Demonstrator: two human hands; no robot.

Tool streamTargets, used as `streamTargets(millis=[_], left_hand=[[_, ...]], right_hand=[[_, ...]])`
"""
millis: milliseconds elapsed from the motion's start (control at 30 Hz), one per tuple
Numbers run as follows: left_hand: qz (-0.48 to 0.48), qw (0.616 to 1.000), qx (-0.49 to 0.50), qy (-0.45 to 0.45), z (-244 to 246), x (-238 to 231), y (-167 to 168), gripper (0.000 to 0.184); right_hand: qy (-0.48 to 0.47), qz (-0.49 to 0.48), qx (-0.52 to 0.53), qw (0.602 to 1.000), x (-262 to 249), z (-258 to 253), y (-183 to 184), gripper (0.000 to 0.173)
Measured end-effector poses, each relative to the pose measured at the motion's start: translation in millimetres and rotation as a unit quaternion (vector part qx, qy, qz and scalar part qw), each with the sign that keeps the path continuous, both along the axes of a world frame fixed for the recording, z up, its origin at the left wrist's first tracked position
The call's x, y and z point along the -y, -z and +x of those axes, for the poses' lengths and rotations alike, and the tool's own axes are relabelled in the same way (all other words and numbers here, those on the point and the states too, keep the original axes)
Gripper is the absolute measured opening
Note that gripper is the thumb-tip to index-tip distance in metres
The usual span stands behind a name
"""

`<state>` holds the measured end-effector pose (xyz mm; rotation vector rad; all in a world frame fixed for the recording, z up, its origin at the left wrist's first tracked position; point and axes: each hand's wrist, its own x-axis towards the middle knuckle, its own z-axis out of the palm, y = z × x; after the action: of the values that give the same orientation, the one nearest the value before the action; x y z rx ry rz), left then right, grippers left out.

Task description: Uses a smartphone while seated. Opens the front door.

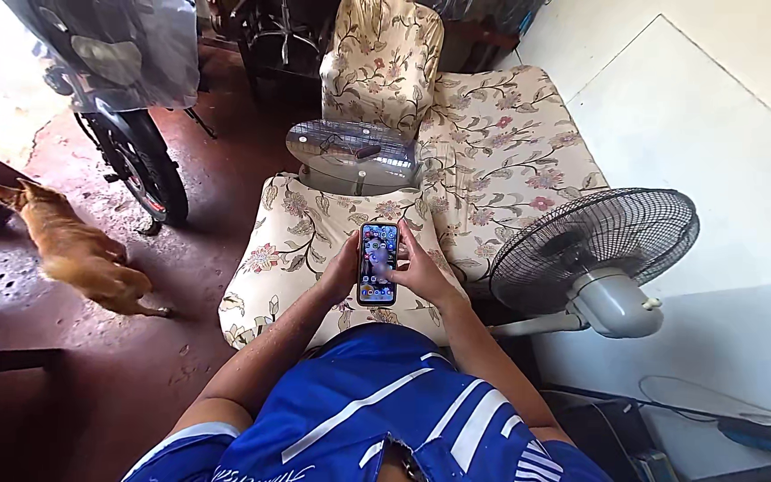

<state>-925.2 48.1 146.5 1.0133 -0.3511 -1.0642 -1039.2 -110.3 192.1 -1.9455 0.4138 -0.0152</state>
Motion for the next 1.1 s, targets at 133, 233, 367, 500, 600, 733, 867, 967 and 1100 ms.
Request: streamTargets(millis=[133, 233, 367, 500, 600, 733, 867, 967, 1100], left_hand=[[-0.001, 1.000, -0.004, -0.018, -2, 5, -7, 0.069], [0.004, 0.999, -0.011, -0.038, -6, 8, -12, 0.068], [0.008, 0.998, -0.012, -0.068, -19, 8, -18, 0.063], [0.038, 0.995, -0.012, -0.095, -26, 0, -22, 0.058], [0.044, 0.993, -0.017, -0.113, -23, -17, -22, 0.058], [0.049, 0.991, -0.030, -0.124, -20, -40, -17, 0.058], [0.049, 0.991, -0.020, -0.122, -21, -56, -16, 0.054], [0.038, 0.993, 0.004, -0.116, -25, -63, -15, 0.048], [0.035, 0.986, 0.049, -0.157, -31, -63, -19, 0.068]], right_hand=[[0.000, 0.008, -0.003, 1.000, 3, -4, 7, 0.106], [0.011, 0.025, 0.000, 1.000, 7, -5, 7, 0.079], [0.066, -0.054, 0.005, 0.996, -1, 0, 9, 0.060], [0.061, -0.073, 0.024, 0.995, -20, 3, 17, 0.092], [0.038, -0.028, 0.045, 0.998, -29, 5, 18, 0.089], [0.039, 0.026, 0.054, 0.997, -44, 6, 19, 0.058], [0.043, 0.036, 0.068, 0.996, -57, 2, 23, 0.052], [0.036, 0.037, 0.078, 0.996, -61, 0, 19, 0.048], [0.016, 0.047, 0.092, 0.995, -63, 3, 16, 0.046]])
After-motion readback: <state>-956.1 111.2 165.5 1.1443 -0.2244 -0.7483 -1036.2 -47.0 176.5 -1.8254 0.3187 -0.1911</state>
